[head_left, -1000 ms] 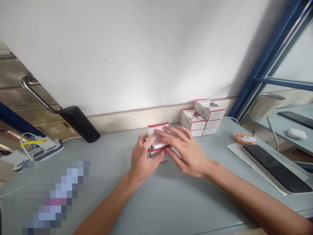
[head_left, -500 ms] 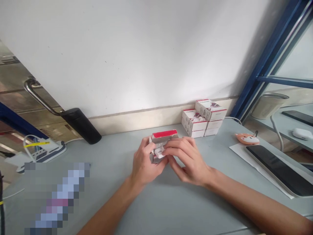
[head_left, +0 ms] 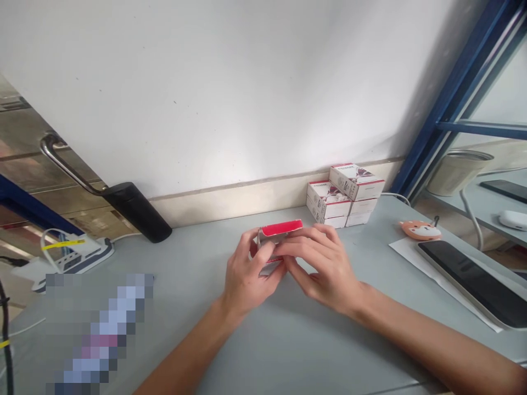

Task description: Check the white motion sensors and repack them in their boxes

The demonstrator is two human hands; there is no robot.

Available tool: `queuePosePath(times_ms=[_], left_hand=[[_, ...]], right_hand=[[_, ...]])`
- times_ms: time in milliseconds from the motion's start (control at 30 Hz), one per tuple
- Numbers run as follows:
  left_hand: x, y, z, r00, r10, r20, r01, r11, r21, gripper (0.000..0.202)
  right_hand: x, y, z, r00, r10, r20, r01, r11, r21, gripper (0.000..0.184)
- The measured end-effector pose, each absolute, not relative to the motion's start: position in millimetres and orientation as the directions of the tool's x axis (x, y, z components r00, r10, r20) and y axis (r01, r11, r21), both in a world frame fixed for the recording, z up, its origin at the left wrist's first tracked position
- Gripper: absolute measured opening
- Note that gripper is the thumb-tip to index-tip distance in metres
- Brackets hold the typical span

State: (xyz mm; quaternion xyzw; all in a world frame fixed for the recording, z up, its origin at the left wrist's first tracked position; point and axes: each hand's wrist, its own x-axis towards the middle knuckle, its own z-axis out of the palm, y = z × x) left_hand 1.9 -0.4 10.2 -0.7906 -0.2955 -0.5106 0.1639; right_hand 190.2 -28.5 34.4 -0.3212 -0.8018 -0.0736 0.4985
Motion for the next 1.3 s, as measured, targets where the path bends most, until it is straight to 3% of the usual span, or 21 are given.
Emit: queuePosePath(times_ms=[100, 200, 300, 400, 500, 667, 900, 1033, 1133, 1200, 1300], left_hand=[[2.5, -0.1, 12.8, 0.309, 0.315, 0.897, 0.645, -0.763, 0.045, 0.035], [3.4, -1.7, 16.0, 0.313, 0.355, 0.881, 0.674, -0.736, 0.058, 0.029], [3.3, -3.0, 17.9, 0.303, 0.39, 0.87, 0.702, -0.708, 0.072, 0.026], [2.8, -3.1, 18.0, 0.292, 0.405, 0.867, 0.71, -0.699, 0.087, 0.026], [3.1, -2.8, 18.0, 0.284, 0.41, 0.867, 0.711, -0.696, 0.096, 0.025], [5.0, -1.8, 19.2, 0.265, 0.393, 0.881, 0.728, -0.681, 0.084, 0.024], [3.9, -0.5, 15.9, 0.256, 0.409, 0.876, 0.748, -0.657, 0.089, 0.027], [4.8, -0.9, 17.5, 0.264, 0.395, 0.88, 0.741, -0.667, 0.077, 0.026], [6.0, -2.9, 19.7, 0.286, 0.378, 0.881, 0.735, -0.677, 0.052, 0.027], [6.4, -5.3, 20.2, 0.307, 0.371, 0.877, 0.734, -0.679, 0.031, 0.028], [6.6, -8.9, 19.0, 0.342, 0.362, 0.867, 0.722, -0.691, 0.004, 0.031]], right_hand=[[193.3, -27.8, 34.3, -0.336, 0.416, 0.845, 0.552, 0.814, -0.181, 0.035], [204.5, -20.5, 33.1, -0.342, 0.296, 0.892, 0.556, 0.829, -0.062, 0.04], [225.4, -5.8, 35.4, -0.233, 0.241, 0.942, 0.699, 0.715, -0.01, 0.033], [248.9, 13.4, 38.3, -0.103, 0.42, 0.902, 0.896, 0.433, -0.099, 0.026], [267.4, 30.5, 33.8, -0.04, 0.589, 0.807, 0.985, 0.159, -0.067, 0.032], [284.5, 42.8, 19.0, -0.092, 0.706, 0.702, 0.996, 0.078, 0.052, 0.038], [296.5, 48.4, 18.9, -0.111, 0.708, 0.698, 0.994, 0.091, 0.066, 0.034], [294.2, 50.2, 26.6, -0.071, 0.695, 0.716, 0.985, 0.16, -0.058, 0.029], [279.9, 38.4, 40.7, -0.024, 0.653, 0.757, 0.886, 0.364, -0.287, 0.019], [266.0, 23.0, 51.1, -0.085, 0.659, 0.747, 0.679, 0.587, -0.441, 0.014], [246.8, -1.2, 60.4, -0.243, 0.609, 0.755, 0.477, 0.753, -0.453, 0.011]])
